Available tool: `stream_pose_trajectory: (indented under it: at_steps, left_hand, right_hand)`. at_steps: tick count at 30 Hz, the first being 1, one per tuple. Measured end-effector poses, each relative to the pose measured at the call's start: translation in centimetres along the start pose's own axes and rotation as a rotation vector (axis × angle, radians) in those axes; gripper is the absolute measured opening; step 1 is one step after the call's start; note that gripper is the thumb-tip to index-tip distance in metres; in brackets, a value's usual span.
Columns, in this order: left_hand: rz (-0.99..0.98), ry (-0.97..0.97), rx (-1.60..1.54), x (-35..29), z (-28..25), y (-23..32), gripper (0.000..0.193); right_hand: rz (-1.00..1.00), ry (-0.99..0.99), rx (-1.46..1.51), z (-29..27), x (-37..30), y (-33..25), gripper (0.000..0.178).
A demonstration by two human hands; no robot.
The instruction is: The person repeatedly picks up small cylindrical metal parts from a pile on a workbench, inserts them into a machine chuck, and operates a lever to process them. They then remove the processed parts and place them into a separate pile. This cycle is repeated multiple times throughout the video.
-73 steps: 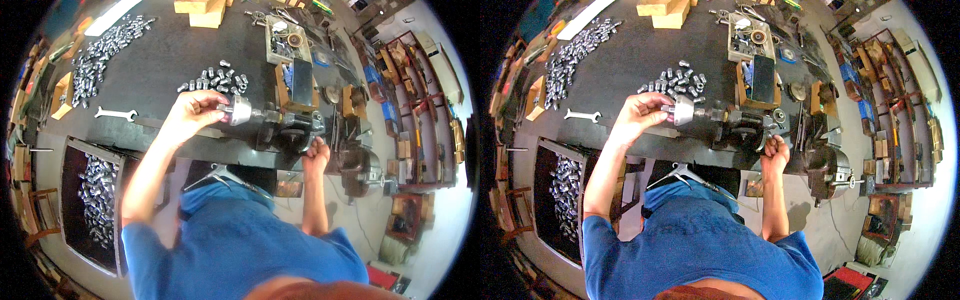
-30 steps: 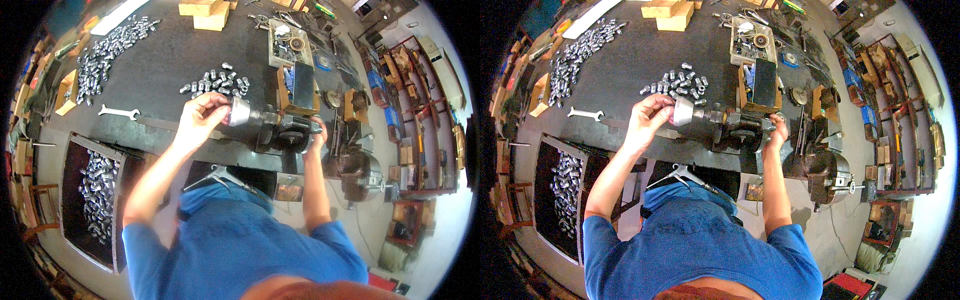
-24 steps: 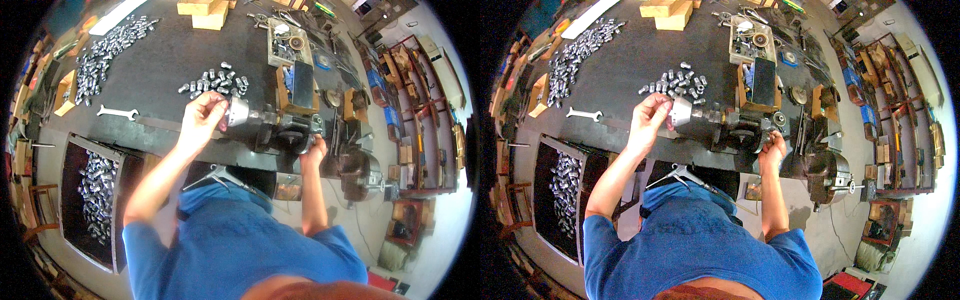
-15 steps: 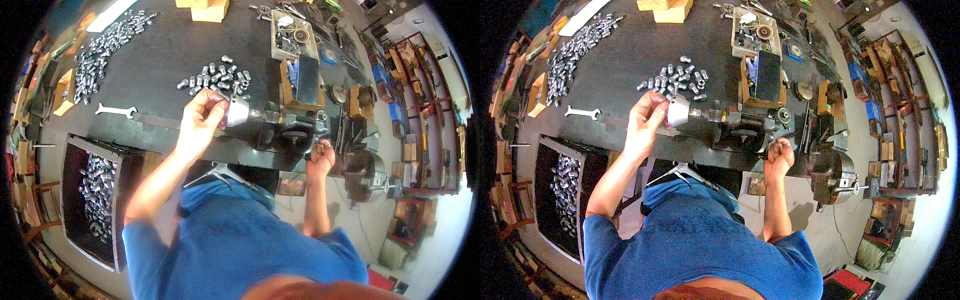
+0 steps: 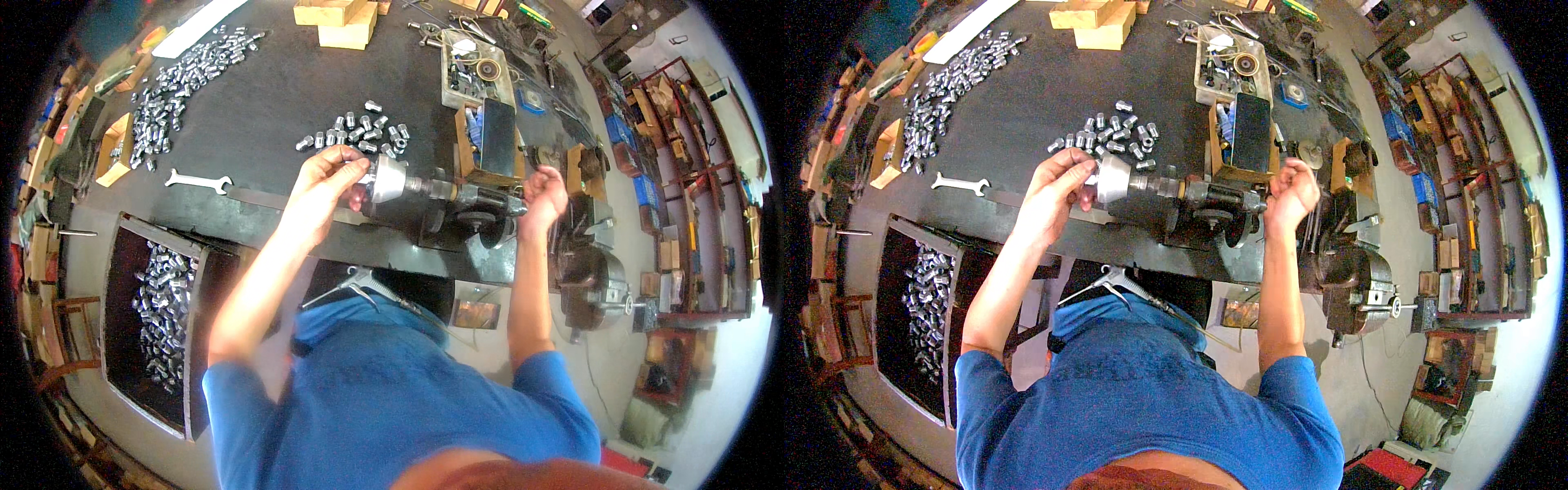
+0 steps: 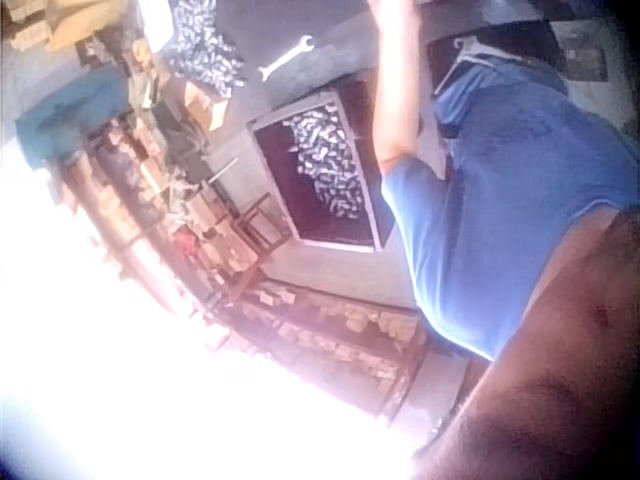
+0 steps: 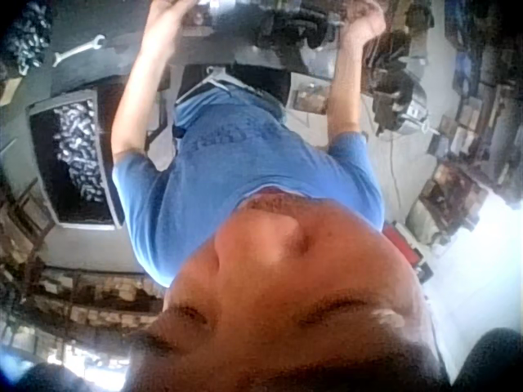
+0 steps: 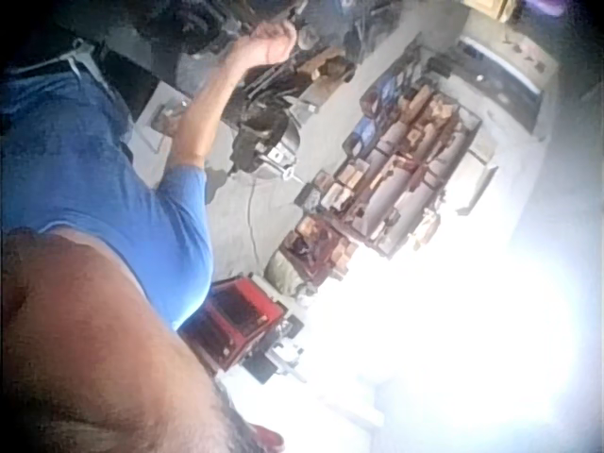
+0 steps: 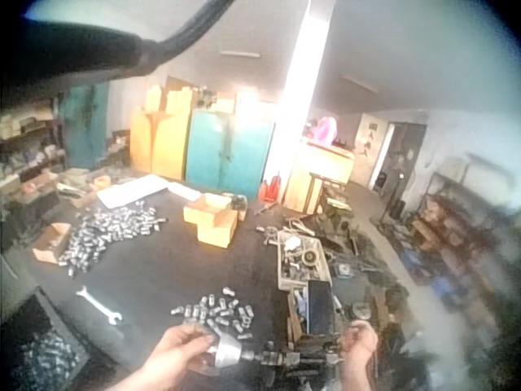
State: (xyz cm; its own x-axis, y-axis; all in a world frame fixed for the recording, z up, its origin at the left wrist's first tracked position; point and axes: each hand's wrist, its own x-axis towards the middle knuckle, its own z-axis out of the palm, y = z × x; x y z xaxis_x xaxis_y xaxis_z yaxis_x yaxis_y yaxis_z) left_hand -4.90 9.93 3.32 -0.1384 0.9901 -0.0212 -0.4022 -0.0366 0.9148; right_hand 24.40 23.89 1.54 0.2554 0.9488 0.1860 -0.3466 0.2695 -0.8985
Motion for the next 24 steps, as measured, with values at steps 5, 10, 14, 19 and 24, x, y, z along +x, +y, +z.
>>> stream_pose_trajectory:
  at_steps: [5, 10, 14, 19, 24]
  left_hand:
    - [-0.014, -0.006, -0.036, -0.1, -0.4, -0.1, 0.013]
    - [-0.037, 0.003, -0.06, -0.1, -0.4, -0.1, 0.014]
    - [0.002, 0.007, -0.013, -0.5, -1.5, -0.2, 0.018]
    - [0.147, 0.244, 0.337, -4.7, -4.8, 2.8, 0.017]
    - [0.191, 0.684, 0.86, -12.2, -11.0, 5.3, 0.019]
  right_hand:
    - [-0.03, -0.078, 0.332, -1.7, -4.4, -4.1, 0.011]
    - [0.032, -0.099, 0.2, -6.2, -8.8, -2.1, 0.02]
    - [0.304, 0.082, 0.104, -7.8, -7.7, 2.5, 0.015]
    - [0.066, 0.054, -0.399, -4.2, -1.0, 5.6, 0.021]
    - [-0.075, -0.03, 0.057, -1.3, 0.6, 1.1, 0.017]
